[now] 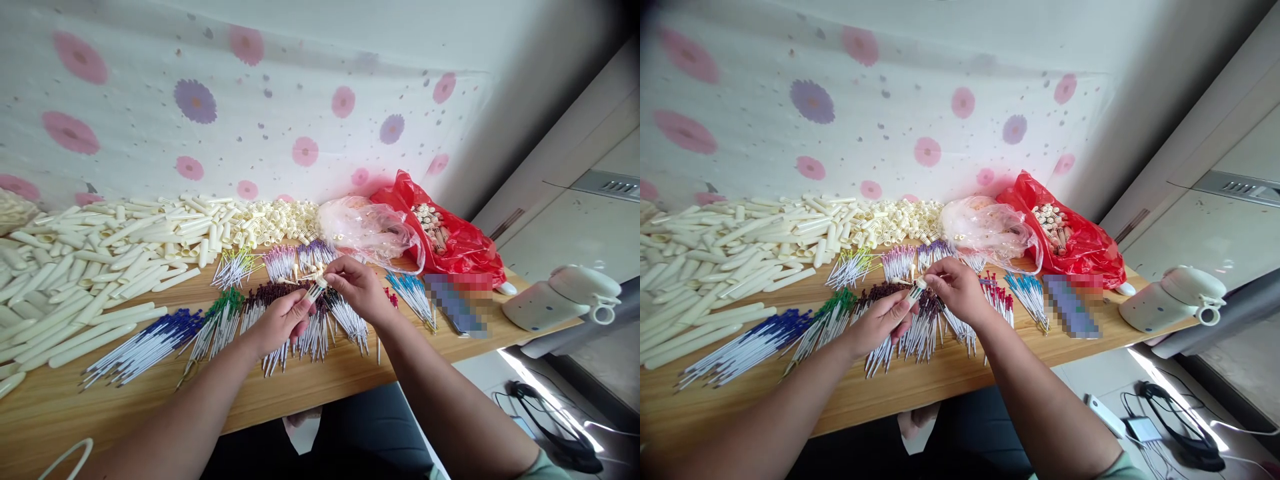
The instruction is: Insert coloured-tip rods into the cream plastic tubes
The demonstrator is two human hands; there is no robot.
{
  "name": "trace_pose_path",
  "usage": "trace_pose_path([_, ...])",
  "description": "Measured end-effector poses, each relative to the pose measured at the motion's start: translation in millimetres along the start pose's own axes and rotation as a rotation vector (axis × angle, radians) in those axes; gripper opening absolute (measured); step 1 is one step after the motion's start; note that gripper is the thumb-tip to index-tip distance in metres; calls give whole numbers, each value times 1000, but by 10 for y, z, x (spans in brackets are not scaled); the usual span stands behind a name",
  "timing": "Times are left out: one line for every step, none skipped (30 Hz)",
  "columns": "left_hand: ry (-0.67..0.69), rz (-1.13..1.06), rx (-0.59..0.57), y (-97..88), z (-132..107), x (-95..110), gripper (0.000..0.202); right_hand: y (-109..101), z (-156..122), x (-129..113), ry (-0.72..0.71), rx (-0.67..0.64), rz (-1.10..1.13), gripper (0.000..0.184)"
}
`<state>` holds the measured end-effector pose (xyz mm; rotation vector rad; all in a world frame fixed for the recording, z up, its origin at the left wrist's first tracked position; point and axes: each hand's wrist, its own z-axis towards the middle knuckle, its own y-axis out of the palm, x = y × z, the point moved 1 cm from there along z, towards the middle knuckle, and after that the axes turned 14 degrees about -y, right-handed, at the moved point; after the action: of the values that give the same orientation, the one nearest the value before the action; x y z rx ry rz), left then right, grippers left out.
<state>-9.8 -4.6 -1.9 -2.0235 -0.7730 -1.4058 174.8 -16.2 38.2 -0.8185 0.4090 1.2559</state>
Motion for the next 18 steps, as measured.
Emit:
trace_pose_path([1, -47, -15, 10, -4, 3, 44, 8, -32, 6, 29, 37, 44, 17])
trace_pose_path([7, -94, -23, 19, -6, 5, 44, 16, -72, 12, 55, 74, 87, 19])
trace_pose_path([13, -142, -27, 26, -7, 7, 44, 22, -117, 15, 80, 112, 123, 21])
trace_pose_path([21, -187, -27, 32, -6, 10, 43, 25, -168, 15, 101, 145, 146, 23])
trace_pose_path([30, -226, -21, 37, -6, 16, 42, 23, -223, 10, 116, 172, 156, 24])
trace_pose_path([40, -257, -9, 44, -9, 26, 41, 14, -280, -1, 126, 189, 156, 25])
trace_pose_path([50, -282, 6, 53, -16, 42, 39, -3, -340, -16, 130, 197, 149, 24])
trace_pose_path([57, -301, 17, 66, -30, 66, 37, -28, -401, -36, 126, 198, 134, 24])
trace_pose_path([65, -321, 26, 83, -51, 95, 35, -60, -464, -59, 118, 190, 114, 22])
trace_pose_path([72, -344, 29, 105, -77, 129, 34, -99, -529, -83, 107, 176, 87, 21])
trace_pose_path([79, -371, 25, 133, -108, 165, 34, -144, -595, -105, 98, 162, 55, 20])
trace_pose_path([88, -404, 14, 166, -141, 200, 34, -192, -664, -125, 91, 151, 22, 19])
trace_pose_path([91, -439, 0, 203, -173, 230, 35, -242, -734, -140, 88, 144, -8, 18])
trace_pose_path([86, -471, -13, 244, -203, 255, 37, -292, -806, -149, 91, 143, -32, 17])
trace_pose_path([73, -500, -19, 286, -229, 273, 40, -341, -878, -153, 99, 148, -47, 17])
trace_pose_path([53, -523, -14, 328, -252, 286, 43, -387, -949, -153, 111, 155, -55, 17])
trace_pose_path([32, -543, 6, 370, -272, 296, 46, -429, -1017, -149, 126, 163, -60, 18])
trace_pose_path([12, -556, 33, 410, -290, 304, 47, -468, -1080, -145, 142, 167, -65, 18])
